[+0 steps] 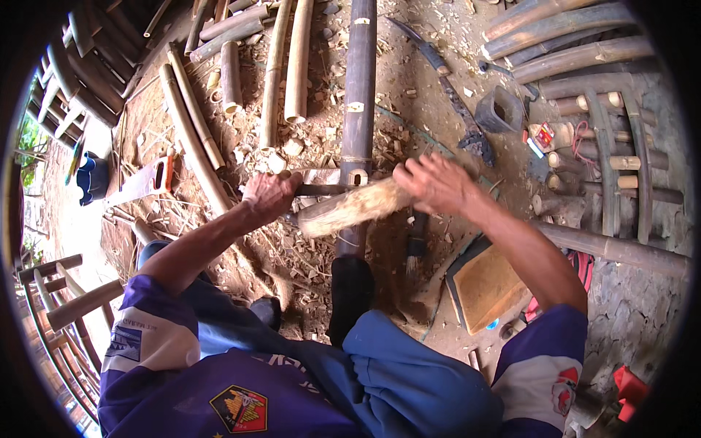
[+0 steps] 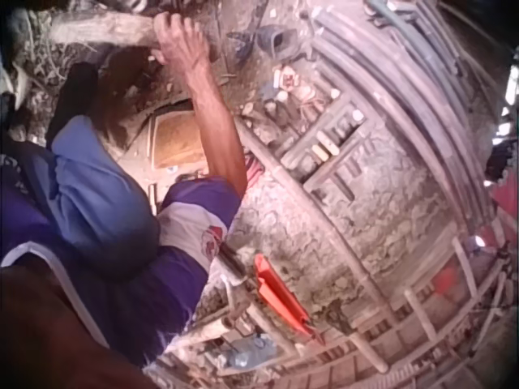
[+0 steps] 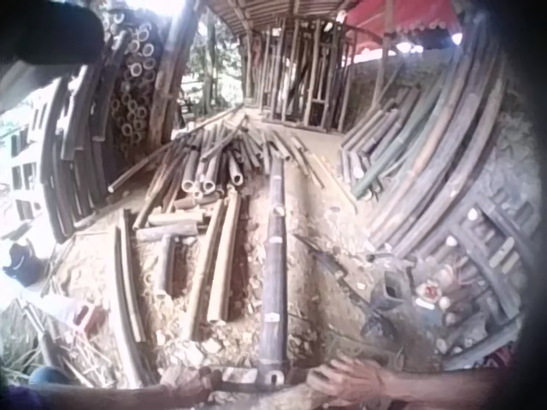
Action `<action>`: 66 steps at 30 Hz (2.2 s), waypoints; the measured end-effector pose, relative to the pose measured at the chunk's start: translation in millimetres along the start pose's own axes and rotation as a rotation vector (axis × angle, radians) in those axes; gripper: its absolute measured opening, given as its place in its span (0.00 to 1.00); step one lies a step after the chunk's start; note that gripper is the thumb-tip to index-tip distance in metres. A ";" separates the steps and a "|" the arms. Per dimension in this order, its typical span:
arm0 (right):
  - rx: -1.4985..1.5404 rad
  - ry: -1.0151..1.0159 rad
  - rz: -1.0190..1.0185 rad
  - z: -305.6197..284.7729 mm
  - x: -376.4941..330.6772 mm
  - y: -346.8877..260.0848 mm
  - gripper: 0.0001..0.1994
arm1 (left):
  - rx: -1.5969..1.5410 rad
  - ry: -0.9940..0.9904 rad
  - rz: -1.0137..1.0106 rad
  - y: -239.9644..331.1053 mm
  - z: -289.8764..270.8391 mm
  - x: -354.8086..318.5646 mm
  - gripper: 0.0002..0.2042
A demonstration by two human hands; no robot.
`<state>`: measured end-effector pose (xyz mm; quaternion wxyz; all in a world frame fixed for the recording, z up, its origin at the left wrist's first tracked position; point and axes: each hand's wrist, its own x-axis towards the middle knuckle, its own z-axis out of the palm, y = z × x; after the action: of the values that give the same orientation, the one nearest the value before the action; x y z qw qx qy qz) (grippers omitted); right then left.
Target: The person carves holes into a bamboo pole using a chisel and a wooden mallet.
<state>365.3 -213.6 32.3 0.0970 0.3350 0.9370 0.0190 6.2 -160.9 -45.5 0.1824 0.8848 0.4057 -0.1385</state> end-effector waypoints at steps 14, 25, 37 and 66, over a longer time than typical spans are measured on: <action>0.088 0.094 -0.083 -5.1 1.4 -5.0 0.34 | 0.055 0.133 0.021 -1.2 11.5 -2.8 0.14; 0.675 0.438 0.786 -50.3 -28.0 4.2 0.35 | -0.773 -0.188 0.112 -14.4 -65.8 35.9 0.26; 1.355 0.034 1.084 -31.2 -75.8 -114.4 0.31 | -0.242 -0.024 0.181 -19.6 -36.3 54.3 0.31; 1.028 0.067 1.078 -36.3 -23.0 -89.2 0.40 | -0.140 0.258 -0.067 -27.4 -20.9 -3.1 0.24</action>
<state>320.0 -296.2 62.8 -0.1232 0.7503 0.5361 -0.3665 -14.7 -137.4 -31.3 0.1852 0.8665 0.4636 -0.0013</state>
